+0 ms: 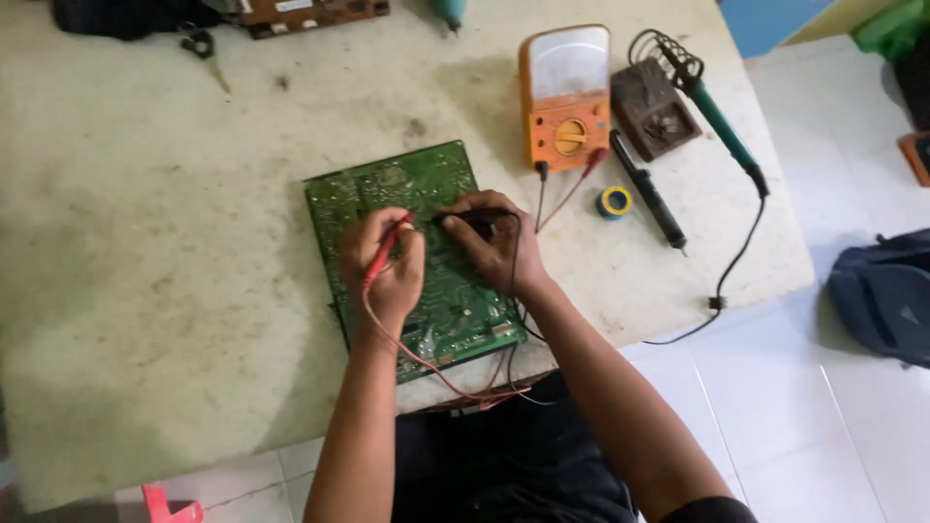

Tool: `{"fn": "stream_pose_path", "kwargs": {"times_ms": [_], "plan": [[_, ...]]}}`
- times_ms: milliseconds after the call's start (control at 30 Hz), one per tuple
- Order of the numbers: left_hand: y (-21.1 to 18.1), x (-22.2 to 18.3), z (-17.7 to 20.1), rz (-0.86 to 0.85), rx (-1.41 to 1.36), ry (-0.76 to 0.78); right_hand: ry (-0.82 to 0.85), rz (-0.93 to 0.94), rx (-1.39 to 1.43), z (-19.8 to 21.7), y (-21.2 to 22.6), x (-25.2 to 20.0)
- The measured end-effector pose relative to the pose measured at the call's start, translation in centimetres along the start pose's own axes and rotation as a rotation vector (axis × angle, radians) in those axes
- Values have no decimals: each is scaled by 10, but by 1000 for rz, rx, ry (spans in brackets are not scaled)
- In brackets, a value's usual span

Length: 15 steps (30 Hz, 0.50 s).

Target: Testing electrical components on a circuit board using a multimeter to check for continuity or voltage.

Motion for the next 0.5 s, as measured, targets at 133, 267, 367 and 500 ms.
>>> {"fn": "stream_pose_path", "kwargs": {"times_ms": [133, 267, 367, 500], "plan": [[14, -4, -1, -17, 3, -9, 1, 34, 79, -9, -4, -2], [2, -1, 4, 29, -33, -82, 67, 62, 122, -8, -5, -2], [-2, 1, 3, 33, 24, -93, 83, 33, 22, -5, 0, -1], [-4, 1, 4, 33, -79, -70, 60, 13, -56, -5, 8, -4]]}}
Point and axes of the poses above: each hand's wrist, its own x-axis towards the middle knuckle, its own z-axis out of the back of the hand, y = z × x, the point moved 6 cm from there along x, towards the middle knuckle, and after that the axes turned 3 degrees about -x, right-handed, at the moved point
